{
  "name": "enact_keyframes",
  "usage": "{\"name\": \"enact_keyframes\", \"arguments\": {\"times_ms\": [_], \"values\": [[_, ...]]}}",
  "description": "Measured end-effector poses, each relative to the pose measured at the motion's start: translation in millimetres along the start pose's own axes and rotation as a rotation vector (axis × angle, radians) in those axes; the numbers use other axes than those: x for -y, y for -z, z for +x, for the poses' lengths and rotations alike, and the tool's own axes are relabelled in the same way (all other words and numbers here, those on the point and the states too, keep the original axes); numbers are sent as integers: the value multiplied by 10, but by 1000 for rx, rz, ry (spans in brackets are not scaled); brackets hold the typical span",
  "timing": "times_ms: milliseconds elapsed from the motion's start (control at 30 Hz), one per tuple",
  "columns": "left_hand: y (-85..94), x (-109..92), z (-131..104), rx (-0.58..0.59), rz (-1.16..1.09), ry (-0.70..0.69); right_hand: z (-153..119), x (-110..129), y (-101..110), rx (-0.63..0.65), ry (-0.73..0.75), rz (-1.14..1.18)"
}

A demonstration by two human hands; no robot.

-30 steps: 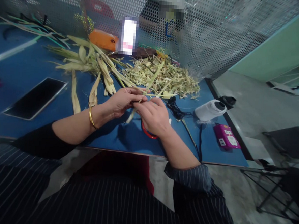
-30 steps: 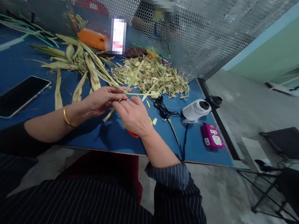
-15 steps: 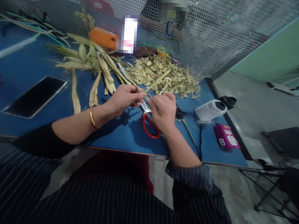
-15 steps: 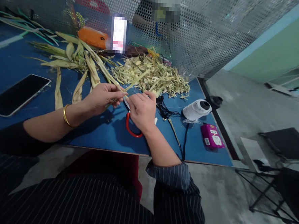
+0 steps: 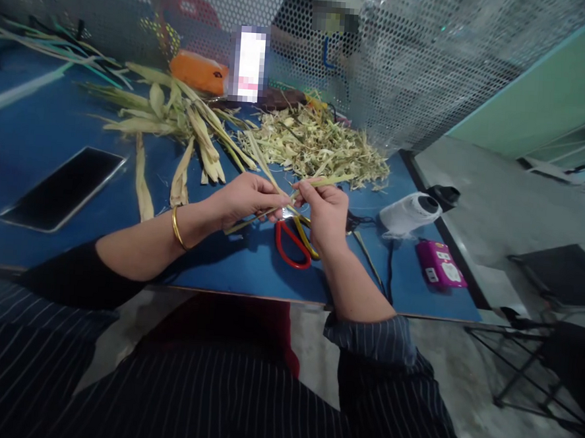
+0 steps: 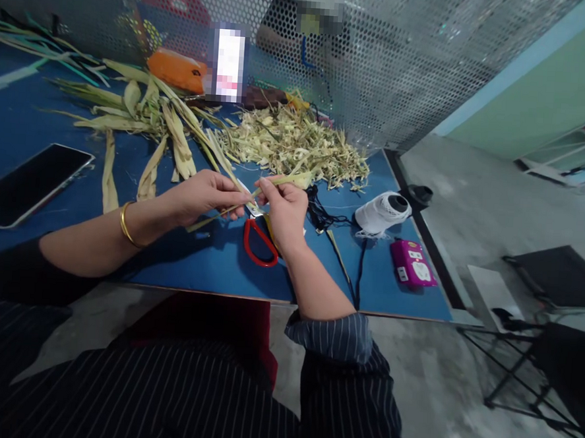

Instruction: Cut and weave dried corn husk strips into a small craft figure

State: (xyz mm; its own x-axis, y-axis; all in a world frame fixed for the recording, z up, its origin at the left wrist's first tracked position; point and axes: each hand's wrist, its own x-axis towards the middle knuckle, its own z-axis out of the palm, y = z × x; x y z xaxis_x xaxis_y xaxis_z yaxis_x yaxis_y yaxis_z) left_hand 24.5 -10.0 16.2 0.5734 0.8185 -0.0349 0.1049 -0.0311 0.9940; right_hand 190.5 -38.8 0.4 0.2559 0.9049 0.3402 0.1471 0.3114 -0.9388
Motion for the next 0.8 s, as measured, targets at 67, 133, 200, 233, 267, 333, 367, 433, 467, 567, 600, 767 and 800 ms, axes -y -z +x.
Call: {"name": "enact_keyframes", "arguments": {"times_ms": [67,133,200,233,267,333,367,433,467,567,600,767,800], "values": [[-10,13,9,-51,-18,-2,30,-27,30,19,10,-36],[-20,38,25,-95,-60,5,67,-60,79,59,2,-63],[-27,64,45,-130,-135,21,94,-85,127,75,11,-136],[-27,73,54,-151,-179,25,100,-92,146,82,39,-210],[-26,78,60,-170,-219,26,101,-93,160,101,87,-304],[-18,76,62,-193,-273,22,93,-83,174,163,224,-507],[-13,70,59,-193,-284,19,87,-73,177,194,293,-590],[3,50,51,-158,-282,24,79,-49,182,230,404,-683],[15,40,50,-128,-275,33,79,-37,187,227,448,-697],[76,18,80,-132,-271,69,100,-5,221,176,558,-698],[108,13,102,-197,-287,85,110,4,236,157,584,-705],[312,-38,193,-818,-332,-44,140,22,290,110,664,-780],[340,-61,187,-897,-258,-153,138,23,292,119,686,-797]]}}
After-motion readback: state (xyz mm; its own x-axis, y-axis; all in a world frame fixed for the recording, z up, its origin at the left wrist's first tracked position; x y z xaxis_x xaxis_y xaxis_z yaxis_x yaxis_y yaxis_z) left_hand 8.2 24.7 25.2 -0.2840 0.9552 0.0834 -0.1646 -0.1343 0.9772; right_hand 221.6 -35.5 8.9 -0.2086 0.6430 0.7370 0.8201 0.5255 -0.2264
